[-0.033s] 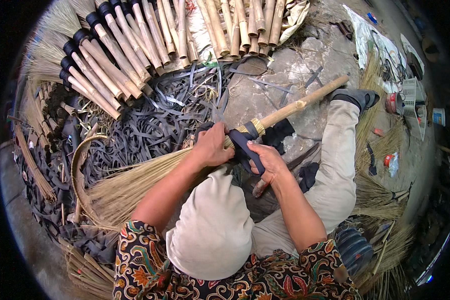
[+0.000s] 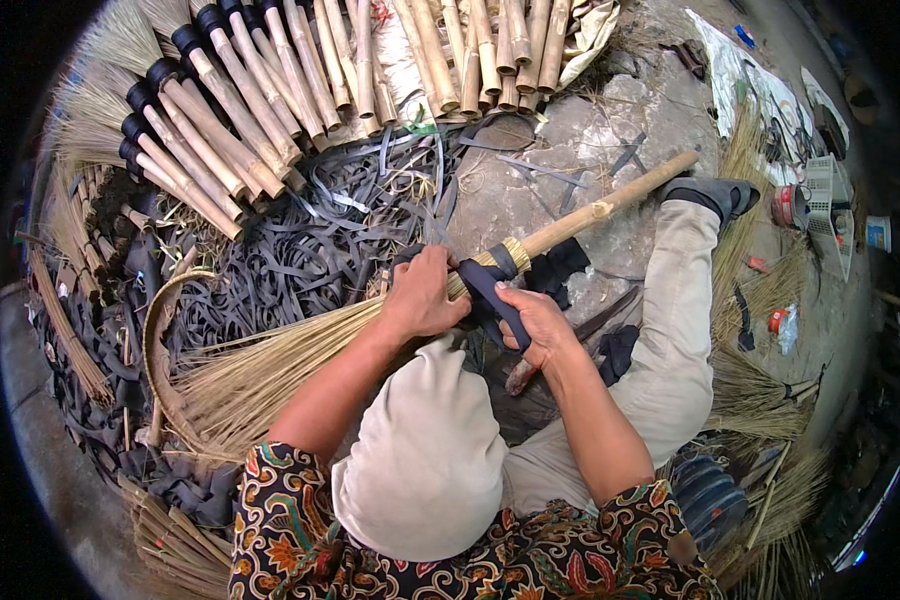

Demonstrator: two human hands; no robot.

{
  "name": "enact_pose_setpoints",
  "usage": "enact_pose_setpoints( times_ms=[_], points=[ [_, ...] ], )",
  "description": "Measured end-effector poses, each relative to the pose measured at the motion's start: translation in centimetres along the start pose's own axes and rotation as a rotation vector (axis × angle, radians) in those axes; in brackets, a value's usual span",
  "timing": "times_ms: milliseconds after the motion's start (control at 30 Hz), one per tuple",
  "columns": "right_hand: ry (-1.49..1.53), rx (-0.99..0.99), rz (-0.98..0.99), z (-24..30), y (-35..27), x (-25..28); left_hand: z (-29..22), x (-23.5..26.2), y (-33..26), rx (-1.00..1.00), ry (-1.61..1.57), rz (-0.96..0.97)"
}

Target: The person sits on the floor and wraps a black strip around the neck of a broom to secure the bristles to the handle. They use a knife to trim the strip and then use scissors to cut additional pieces of the strip, continuing to wrap and secure the broom.

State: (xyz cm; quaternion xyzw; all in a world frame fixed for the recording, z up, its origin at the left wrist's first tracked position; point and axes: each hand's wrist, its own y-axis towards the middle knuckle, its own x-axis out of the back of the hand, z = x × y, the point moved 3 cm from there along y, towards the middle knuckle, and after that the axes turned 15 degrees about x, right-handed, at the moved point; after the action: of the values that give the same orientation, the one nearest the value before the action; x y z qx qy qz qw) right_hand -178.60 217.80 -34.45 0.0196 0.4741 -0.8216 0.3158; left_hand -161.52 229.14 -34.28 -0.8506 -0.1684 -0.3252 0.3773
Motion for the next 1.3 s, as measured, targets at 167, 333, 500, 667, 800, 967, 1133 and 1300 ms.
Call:
enact_pose_setpoints(
  times_ms=[167, 333, 500, 667, 800, 967, 1133, 1300],
  points=[
    [0.048, 0.008, 0.006, 0.2, -0.9, -0.2, 0.7, -1.0, -0.8, -0.232, -0.216, -0.233],
    [-0.020, 0.094, -0.084, 0.5, -1.2, 0.6, 1.0, -0.7, -0.5, -0.331, -0.127, -0.277],
    [-0.027, 0.093, -0.097, 0.0, -1.7, 1.6, 0.0, -0.9, -1.8, -0.393, 0.096, -0.324],
    [-0.033, 0.105, -0.047, -0.4, -2.0, 0.9, -0.4, -0.7, -1.7, -0.280, 0.288, -0.149],
    [0.021, 0.103, -0.033, 0.3, -1.6, -0.2, -0.2, 0.4, -1.4, -0.212, 0.141, -0.076],
    [-0.020, 0.155, 0.002, 1.1, -0.6, -1.3, 0.5, 0.7, -1.1, -0.122, 0.109, -0.037],
    [-0.106, 0.129, -0.057, 0.2, 0.0, -1.1, 0.7, -0.7, 0.1, -0.057, 0.243, -0.014],
    [-0.063, 0.232, -0.029, 0.3, 0.7, -1.9, -1.1, -3.0, 0.4, -0.101, 0.434, -0.263]
  ],
)
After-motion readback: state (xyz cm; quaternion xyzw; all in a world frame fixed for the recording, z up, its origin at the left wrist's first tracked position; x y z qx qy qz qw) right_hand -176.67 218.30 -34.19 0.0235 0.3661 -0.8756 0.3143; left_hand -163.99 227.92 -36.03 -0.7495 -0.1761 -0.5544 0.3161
